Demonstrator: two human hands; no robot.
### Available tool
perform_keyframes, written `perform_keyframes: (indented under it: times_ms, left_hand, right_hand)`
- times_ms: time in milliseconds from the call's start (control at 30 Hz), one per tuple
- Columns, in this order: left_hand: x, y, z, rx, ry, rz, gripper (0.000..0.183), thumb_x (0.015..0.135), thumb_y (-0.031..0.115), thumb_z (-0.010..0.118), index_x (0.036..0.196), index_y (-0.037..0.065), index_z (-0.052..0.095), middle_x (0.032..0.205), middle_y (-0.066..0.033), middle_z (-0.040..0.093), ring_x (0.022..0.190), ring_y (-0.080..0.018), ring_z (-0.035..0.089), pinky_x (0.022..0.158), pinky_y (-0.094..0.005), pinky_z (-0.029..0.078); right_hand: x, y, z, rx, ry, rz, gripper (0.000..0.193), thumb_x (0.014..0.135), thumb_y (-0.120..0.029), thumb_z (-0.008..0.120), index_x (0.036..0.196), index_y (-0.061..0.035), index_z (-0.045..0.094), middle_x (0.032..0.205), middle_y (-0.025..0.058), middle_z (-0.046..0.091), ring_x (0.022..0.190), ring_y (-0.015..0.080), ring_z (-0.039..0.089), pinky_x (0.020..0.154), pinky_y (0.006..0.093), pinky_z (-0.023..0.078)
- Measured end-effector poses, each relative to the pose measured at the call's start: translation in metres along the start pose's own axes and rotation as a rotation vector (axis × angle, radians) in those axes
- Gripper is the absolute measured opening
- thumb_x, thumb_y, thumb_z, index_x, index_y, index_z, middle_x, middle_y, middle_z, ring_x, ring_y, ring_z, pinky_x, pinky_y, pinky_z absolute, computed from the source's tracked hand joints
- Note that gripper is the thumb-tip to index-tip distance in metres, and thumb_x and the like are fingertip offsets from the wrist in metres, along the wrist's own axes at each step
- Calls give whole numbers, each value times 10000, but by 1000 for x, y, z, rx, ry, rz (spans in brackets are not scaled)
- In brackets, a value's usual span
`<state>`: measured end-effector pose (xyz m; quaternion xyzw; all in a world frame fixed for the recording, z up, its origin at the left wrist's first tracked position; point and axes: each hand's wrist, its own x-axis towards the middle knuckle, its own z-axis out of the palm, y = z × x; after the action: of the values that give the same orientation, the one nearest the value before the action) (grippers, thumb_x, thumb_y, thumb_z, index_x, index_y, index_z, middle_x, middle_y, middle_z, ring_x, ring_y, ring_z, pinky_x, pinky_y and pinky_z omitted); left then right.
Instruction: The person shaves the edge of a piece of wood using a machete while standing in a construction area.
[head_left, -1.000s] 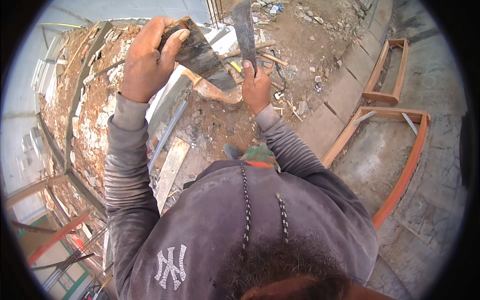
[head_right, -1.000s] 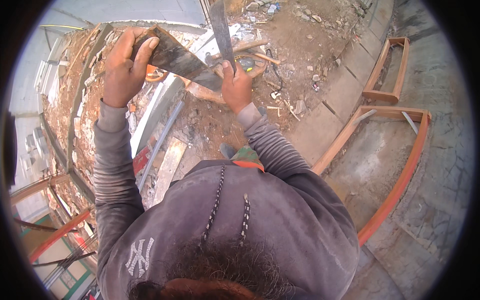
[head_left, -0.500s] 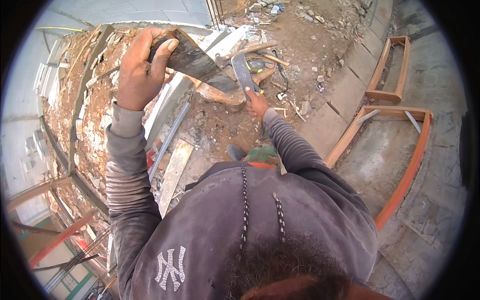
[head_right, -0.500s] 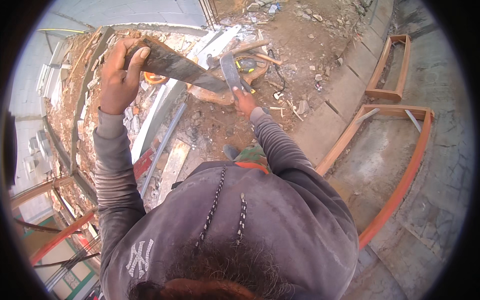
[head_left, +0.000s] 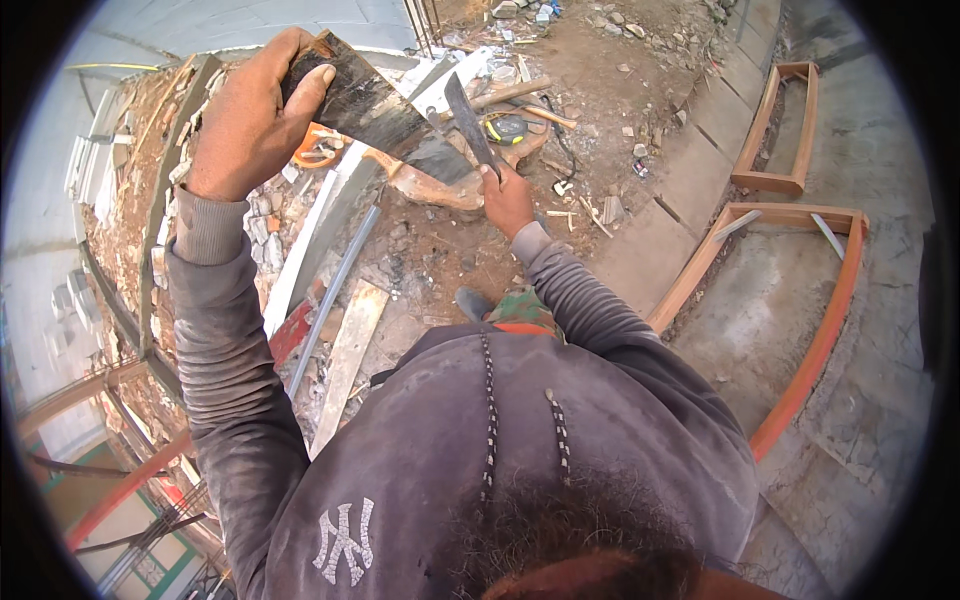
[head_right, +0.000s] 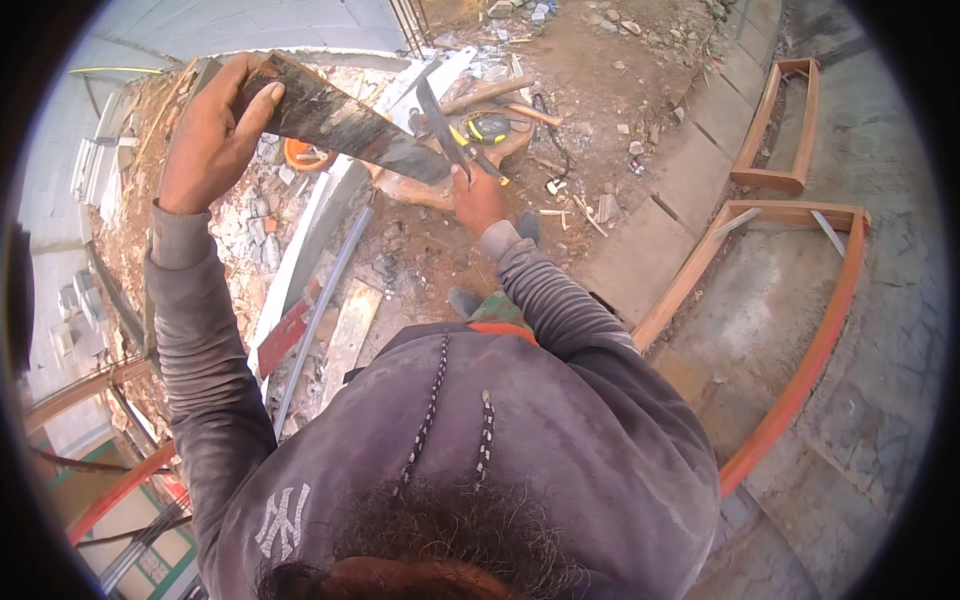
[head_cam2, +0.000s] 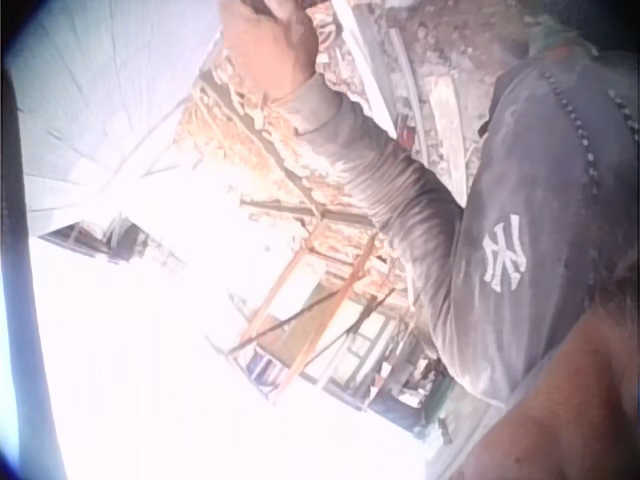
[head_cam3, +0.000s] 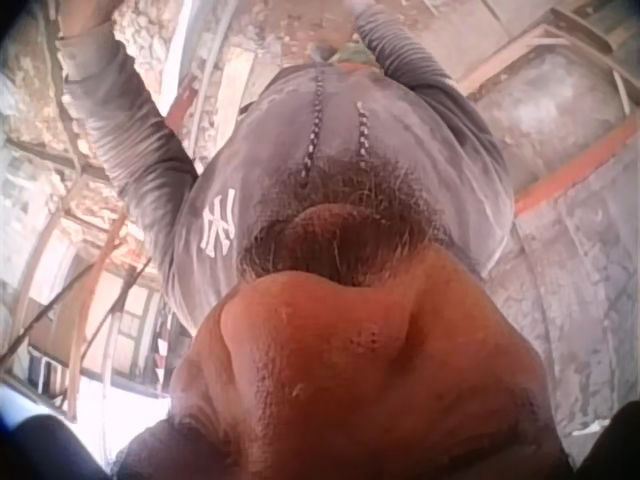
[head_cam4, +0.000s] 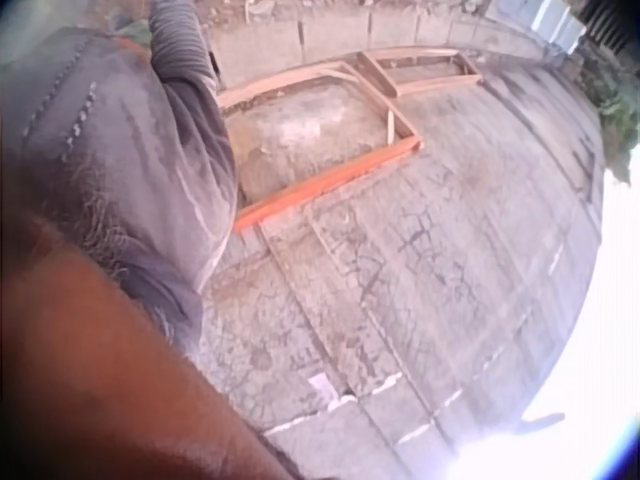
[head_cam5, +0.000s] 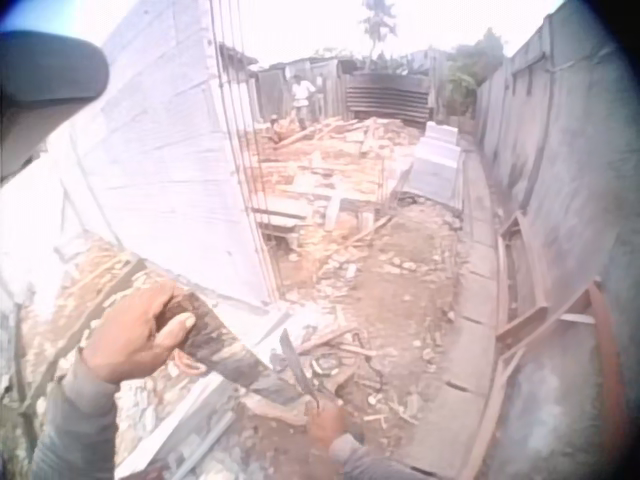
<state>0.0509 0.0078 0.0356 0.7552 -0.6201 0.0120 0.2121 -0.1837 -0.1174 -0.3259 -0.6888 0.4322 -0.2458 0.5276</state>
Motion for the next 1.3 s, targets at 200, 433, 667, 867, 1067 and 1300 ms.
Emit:
perform_keyframes:
  times_ms: [200, 433, 667, 867, 1067, 1300]
  left_hand:
    - [35, 6, 19, 160, 0, 138, 391, 994, 298, 797, 1219, 22, 637, 1050, -238, 704, 927, -432, 698, 822, -483, 545]
    - [52, 20, 26, 122, -14, 141, 386, 978, 286, 813, 1205, 25, 640, 1027, -231, 699, 902, -447, 684, 802, -486, 545]
    - [64, 38, 36, 156, -46, 211, 387, 980, 283, 812, 1206, 22, 637, 1037, -244, 689, 923, -461, 670, 818, -488, 542]
    - [71, 50, 44, 140, -34, 251, 397, 986, 283, 808, 1206, 4, 631, 1051, -255, 690, 927, -467, 669, 833, -489, 543]
    - [77, 64, 42, 134, -74, 193, 380, 984, 269, 812, 1187, 2, 631, 1014, -244, 702, 922, -446, 673, 826, -476, 543]
    - [78, 65, 48, 86, -118, 158, 350, 991, 261, 809, 1161, 11, 633, 966, -218, 707, 873, -408, 685, 791, -454, 543]
  right_hand:
    - [9, -64, -16, 211, 48, -109, 293, 1133, -291, 616, 1097, -6, 675, 753, 68, 705, 680, 136, 640, 649, 370, 519]
    - [4, -52, -7, 51, 299, -276, 277, 1127, -283, 579, 1122, -12, 633, 873, 236, 730, 828, 451, 733, 741, 515, 552]
    - [17, -31, -19, -161, 75, -130, 282, 1114, -274, 595, 1144, 5, 626, 941, 309, 718, 891, 546, 684, 770, 568, 541]
    - [10, -36, -16, 234, 316, -209, 326, 1107, -313, 599, 1147, 9, 628, 935, 314, 719, 906, 549, 698, 793, 626, 517]
    - [11, -21, -24, -153, 66, -121, 370, 1109, -358, 591, 1159, 7, 631, 937, 309, 733, 917, 556, 707, 780, 612, 526]
    - [7, -19, -12, -37, 226, -75, 380, 1110, -347, 584, 1243, 4, 645, 1027, 329, 733, 1027, 547, 699, 873, 602, 531]
